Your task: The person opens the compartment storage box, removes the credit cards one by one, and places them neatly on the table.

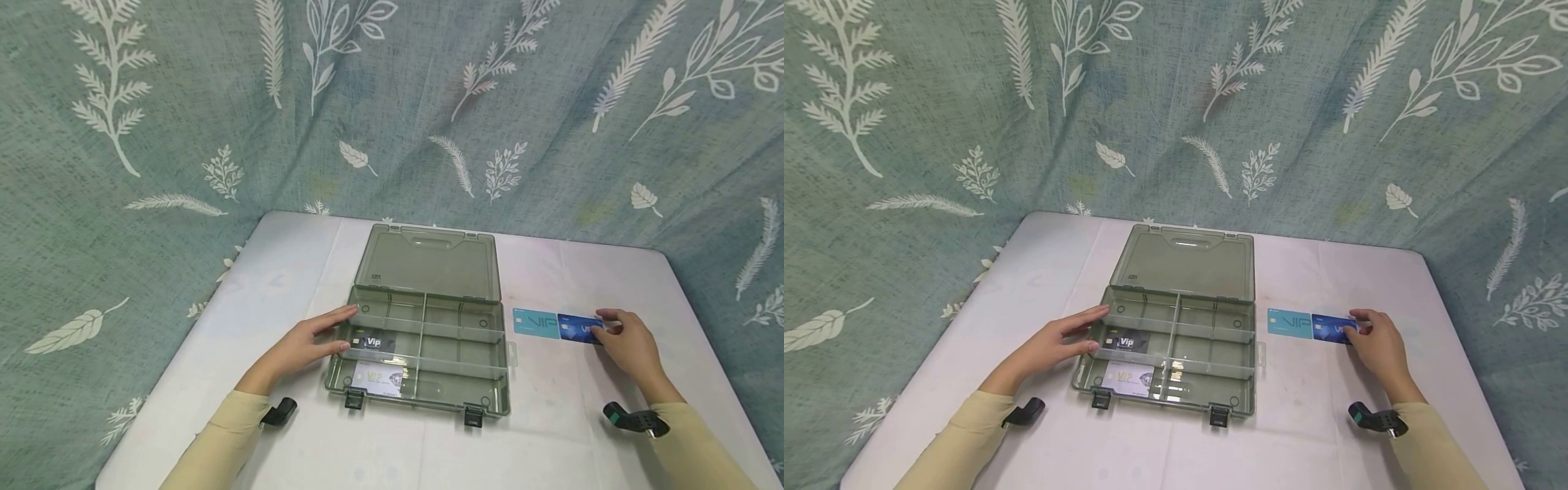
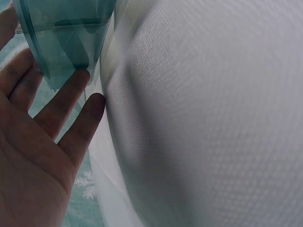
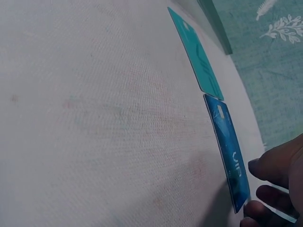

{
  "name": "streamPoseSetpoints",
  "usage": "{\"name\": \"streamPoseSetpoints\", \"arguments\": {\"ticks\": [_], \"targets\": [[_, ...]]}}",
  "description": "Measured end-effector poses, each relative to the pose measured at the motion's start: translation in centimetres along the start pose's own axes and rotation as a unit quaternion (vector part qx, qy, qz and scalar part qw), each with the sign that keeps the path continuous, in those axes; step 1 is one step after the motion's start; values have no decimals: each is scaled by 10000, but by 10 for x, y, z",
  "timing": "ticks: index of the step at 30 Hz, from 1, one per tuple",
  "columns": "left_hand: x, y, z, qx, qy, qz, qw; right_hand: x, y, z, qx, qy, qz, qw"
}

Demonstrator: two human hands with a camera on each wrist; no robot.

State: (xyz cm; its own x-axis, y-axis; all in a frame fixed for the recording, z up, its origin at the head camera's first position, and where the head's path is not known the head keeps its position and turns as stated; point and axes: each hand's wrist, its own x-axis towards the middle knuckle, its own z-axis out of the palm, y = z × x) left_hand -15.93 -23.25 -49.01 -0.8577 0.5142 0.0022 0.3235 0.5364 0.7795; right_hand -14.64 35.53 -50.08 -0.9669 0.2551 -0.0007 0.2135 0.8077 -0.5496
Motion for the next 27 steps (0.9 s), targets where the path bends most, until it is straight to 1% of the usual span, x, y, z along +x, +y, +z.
{"name": "streamPoseSetpoints", "arguments": {"ticks": [5, 9, 19, 27], "targets": [[0, 1, -1, -82, -19, -37, 10000, -2, -3, -1, 47, -15, 41, 10000], [0, 1, -1, -84, -9, -38, 10000, -5, -7, -2, 68, 37, -14, 10000], [-1, 3, -1, -68, 24, -41, 10000, -15, -29, -3, 205, 69, -407, 9989], [-1, 2, 0, -21, 25, -11, 10000, -21, -44, 3, 253, -171, -679, 9972]]}}
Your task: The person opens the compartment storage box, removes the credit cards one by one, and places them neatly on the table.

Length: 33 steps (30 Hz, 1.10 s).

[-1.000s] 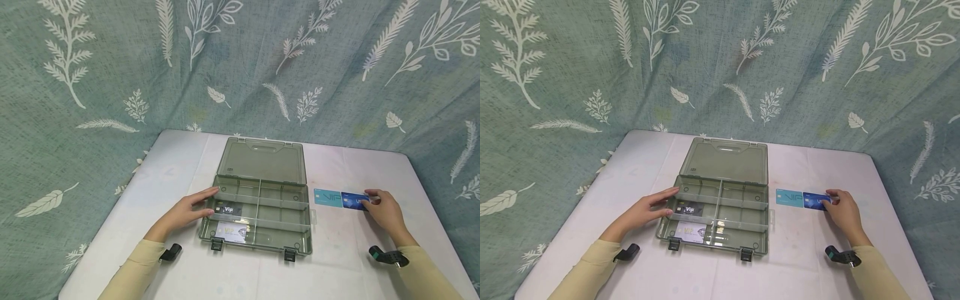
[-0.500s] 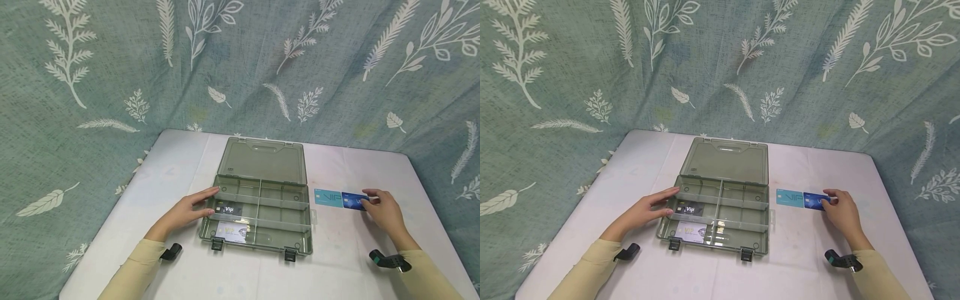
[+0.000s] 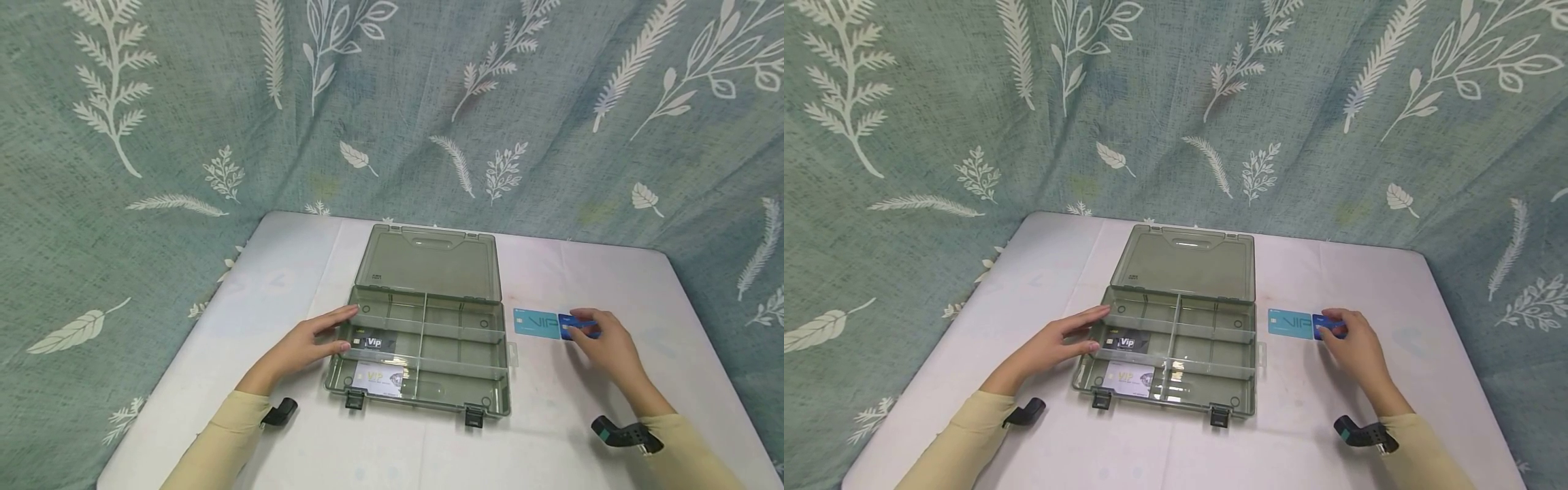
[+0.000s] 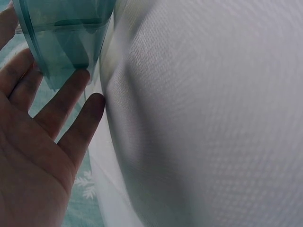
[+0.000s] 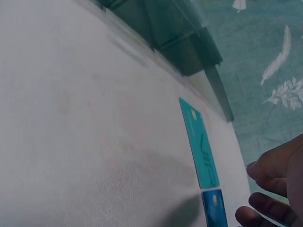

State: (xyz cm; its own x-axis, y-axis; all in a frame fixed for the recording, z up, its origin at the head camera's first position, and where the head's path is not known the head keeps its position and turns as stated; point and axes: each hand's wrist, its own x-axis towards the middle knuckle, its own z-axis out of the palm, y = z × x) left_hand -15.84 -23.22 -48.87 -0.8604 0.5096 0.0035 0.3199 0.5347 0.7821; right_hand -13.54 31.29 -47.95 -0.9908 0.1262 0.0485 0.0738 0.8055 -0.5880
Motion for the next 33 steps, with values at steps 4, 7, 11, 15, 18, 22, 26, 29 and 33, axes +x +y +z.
{"name": "streamPoseSetpoints", "arguments": {"ticks": [4, 7, 11, 15, 18, 22, 26, 29, 33], "targets": [[0, 0, 0, -25, -2, 20, 10000, -4, -7, 1, 24, -120, -107, 9999], [0, -1, 0, 1, 7, 29, 10000, -6, -13, 1, 66, -264, -192, 9994], [1, -1, 1, 77, 32, 15, 10000, -8, -22, 1, 130, -450, -353, 9983], [1, -1, 1, 85, 44, 11, 10000, -11, -32, 1, 240, -548, -511, 9969], [1, -2, 1, 79, 49, 10, 10000, -13, -37, 2, 338, -615, -650, 9954], [1, -2, 1, 90, 48, -5, 9999, -15, -44, 5, 413, -673, -810, 9936], [1, -2, 1, 64, 37, 2, 10000, -18, -53, 7, 434, -739, -892, 9923], [1, -2, 1, 61, 39, 3, 10000, -20, -59, 9, 449, -815, -924, 9914], [1, -1, 1, 97, 58, 1, 9999, -23, -66, 12, 509, -926, -982, 9895]]}}
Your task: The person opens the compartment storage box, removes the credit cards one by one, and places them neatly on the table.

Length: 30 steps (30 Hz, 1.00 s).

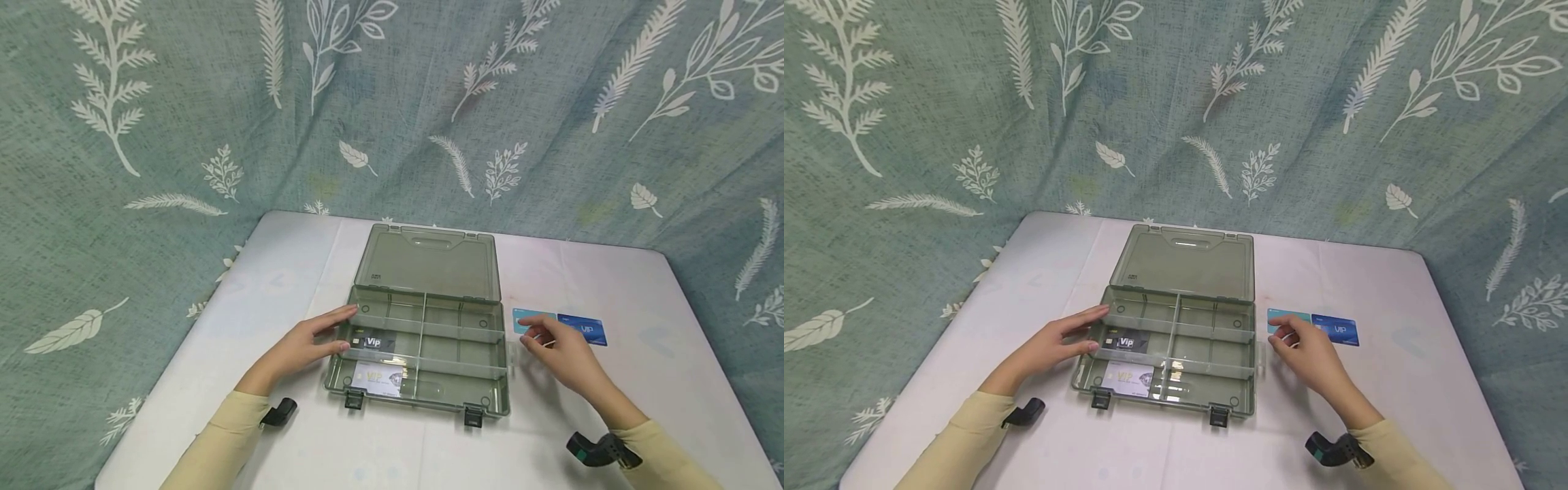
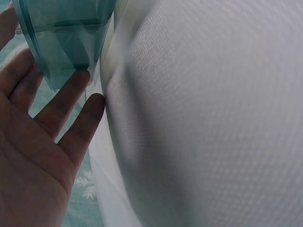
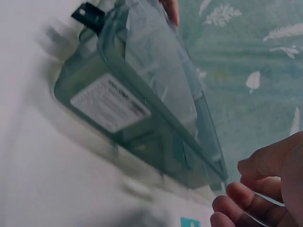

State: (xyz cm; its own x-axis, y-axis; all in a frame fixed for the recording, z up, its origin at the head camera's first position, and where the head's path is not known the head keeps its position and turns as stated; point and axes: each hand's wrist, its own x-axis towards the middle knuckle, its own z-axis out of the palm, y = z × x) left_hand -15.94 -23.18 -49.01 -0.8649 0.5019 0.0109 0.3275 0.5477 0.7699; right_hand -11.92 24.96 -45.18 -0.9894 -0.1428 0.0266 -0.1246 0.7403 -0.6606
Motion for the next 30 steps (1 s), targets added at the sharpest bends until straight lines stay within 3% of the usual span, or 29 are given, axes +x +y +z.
{"name": "streamPoseSetpoints", "arguments": {"ticks": [30], "targets": [[0, 0, 0, -48, 47, 149, 9999, 8, -48, 38, 724, -804, -536, 9927]]}}
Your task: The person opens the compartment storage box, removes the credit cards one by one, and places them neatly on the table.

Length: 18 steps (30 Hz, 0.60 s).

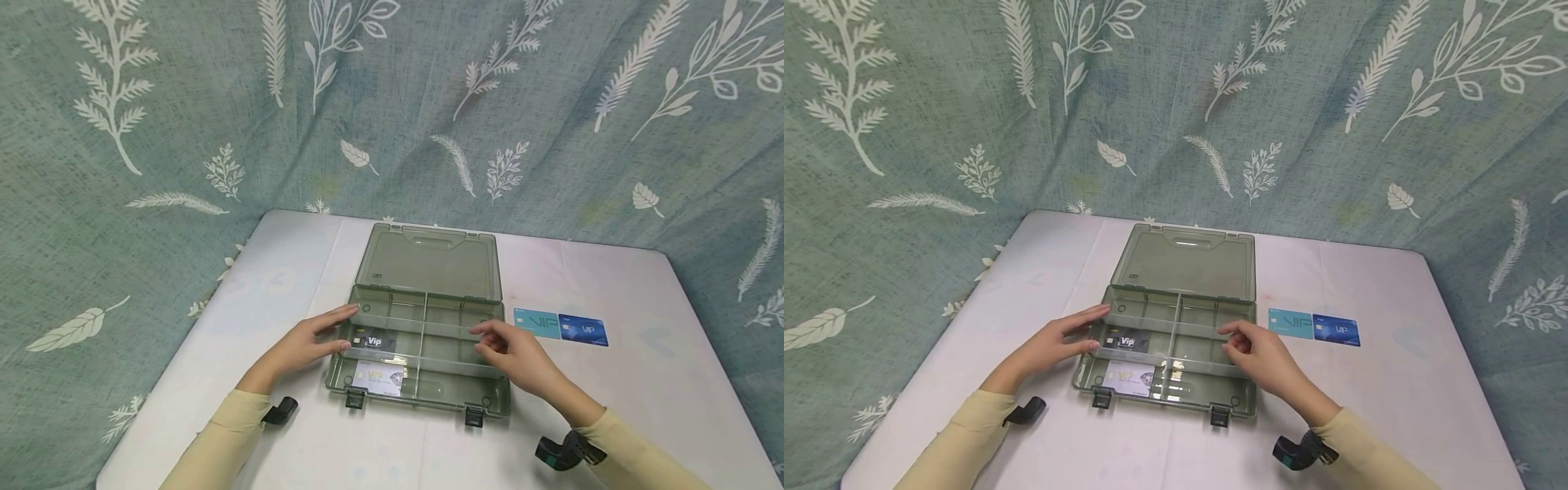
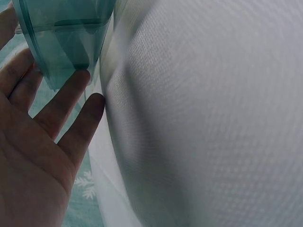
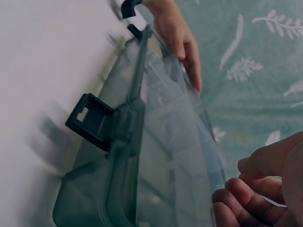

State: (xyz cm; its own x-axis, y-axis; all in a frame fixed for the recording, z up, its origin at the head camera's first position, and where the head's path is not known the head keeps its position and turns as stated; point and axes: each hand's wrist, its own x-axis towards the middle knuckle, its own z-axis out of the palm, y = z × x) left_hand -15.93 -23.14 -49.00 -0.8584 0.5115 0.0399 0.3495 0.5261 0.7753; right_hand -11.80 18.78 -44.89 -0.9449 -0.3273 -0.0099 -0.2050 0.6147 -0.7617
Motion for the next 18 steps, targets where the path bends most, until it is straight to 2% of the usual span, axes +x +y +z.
{"name": "streamPoseSetpoints", "arguments": {"ticks": [5, 18], "targets": [[0, 0, 0, 23, -47, -28, 10000, 6, -6, 8, 49, -167, -37, 9998], [0, 1, 0, -14, -47, -57, 10000, 22, -27, 27, 115, -424, -489, 9978]]}}
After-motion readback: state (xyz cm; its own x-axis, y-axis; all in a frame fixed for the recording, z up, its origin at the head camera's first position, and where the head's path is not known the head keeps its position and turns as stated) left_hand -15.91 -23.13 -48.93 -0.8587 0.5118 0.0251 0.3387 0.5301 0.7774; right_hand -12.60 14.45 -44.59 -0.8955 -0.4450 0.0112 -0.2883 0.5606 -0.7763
